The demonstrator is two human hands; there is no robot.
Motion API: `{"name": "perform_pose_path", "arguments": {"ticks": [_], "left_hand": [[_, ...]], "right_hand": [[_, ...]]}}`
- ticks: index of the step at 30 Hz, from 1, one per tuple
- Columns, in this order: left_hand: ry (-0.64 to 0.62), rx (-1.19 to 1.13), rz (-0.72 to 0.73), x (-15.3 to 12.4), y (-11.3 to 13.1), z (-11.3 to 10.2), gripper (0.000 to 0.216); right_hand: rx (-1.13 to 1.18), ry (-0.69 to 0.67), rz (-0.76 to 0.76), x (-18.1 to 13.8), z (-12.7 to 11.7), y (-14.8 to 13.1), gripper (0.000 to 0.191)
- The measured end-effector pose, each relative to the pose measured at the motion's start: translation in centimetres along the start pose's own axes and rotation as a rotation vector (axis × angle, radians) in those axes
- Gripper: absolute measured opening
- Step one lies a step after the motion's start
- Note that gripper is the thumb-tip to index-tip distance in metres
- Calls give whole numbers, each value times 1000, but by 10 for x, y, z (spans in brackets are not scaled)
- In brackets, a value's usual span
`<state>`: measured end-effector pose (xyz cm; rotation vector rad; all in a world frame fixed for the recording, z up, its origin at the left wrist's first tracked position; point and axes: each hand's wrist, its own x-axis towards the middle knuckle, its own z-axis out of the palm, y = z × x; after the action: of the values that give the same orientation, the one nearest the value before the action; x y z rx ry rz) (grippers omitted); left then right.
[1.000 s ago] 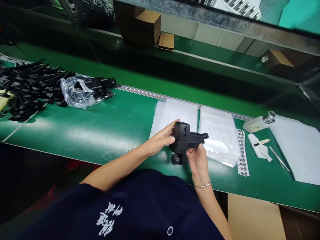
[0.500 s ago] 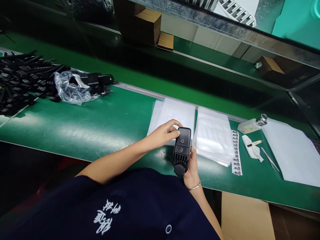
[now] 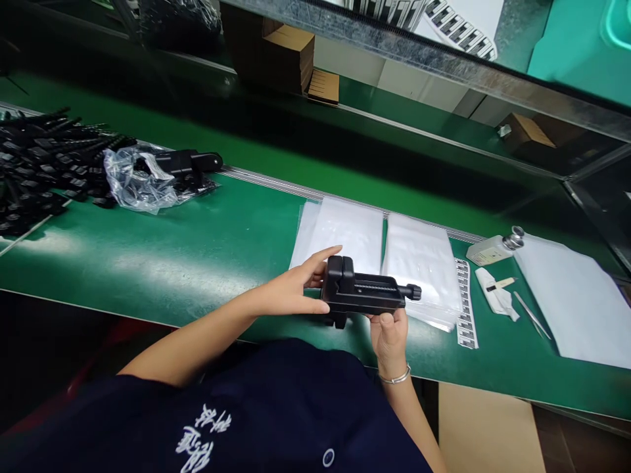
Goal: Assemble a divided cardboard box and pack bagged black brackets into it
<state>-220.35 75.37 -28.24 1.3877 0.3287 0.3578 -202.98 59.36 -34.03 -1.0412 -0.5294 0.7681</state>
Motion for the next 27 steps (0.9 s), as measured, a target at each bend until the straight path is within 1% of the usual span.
{"name": "perform_pose_path", "arguments": {"ticks": [2,3,4,6,7,9,12,14,16,19,20,22,24,26,27], "left_hand": [[25,-197,-72,3,-8,-2,102],[46,-300,-129,4,-13,-2,99],[72,-395,-189,6,-17,-2,92],[130,-542,-301,9,-26,0,71],[158,-595,-344,9,-29,1,62],[197,-663,-406,9,-33,3,50],[209,-697,-456,9,-34,3,42],[194,-710,-466,12,-35,1,43],[195,-722,-491,19,-39,0,46],[237,-747,-522,31,-47,1,47],[241,-755,-525,35,-50,2,47],[231,-763,-523,39,-54,6,48],[208,-764,-516,40,-55,9,50],[201,-765,-511,42,-55,13,51],[202,-764,-515,42,-54,15,51]], "right_hand": [[-29,-4,32,2,2,-6,47],[-57,-1,55,3,3,-9,47],[-94,2,78,4,4,-11,45],[-162,13,117,7,6,-13,39],[-179,15,136,8,7,-13,39],[-188,20,160,10,8,-12,41],[-213,24,149,10,9,-13,41],[-284,18,87,8,13,-17,38],[-452,-23,-24,4,19,-23,34],[-794,-171,-243,-3,34,-32,32],[-878,-216,-312,-5,39,-34,33],[-967,-259,-417,-9,47,-37,35],[-992,-266,-446,-13,53,-38,36],[-999,-271,-415,-15,52,-39,38],[-996,-284,-392,-15,47,-40,41]]}}
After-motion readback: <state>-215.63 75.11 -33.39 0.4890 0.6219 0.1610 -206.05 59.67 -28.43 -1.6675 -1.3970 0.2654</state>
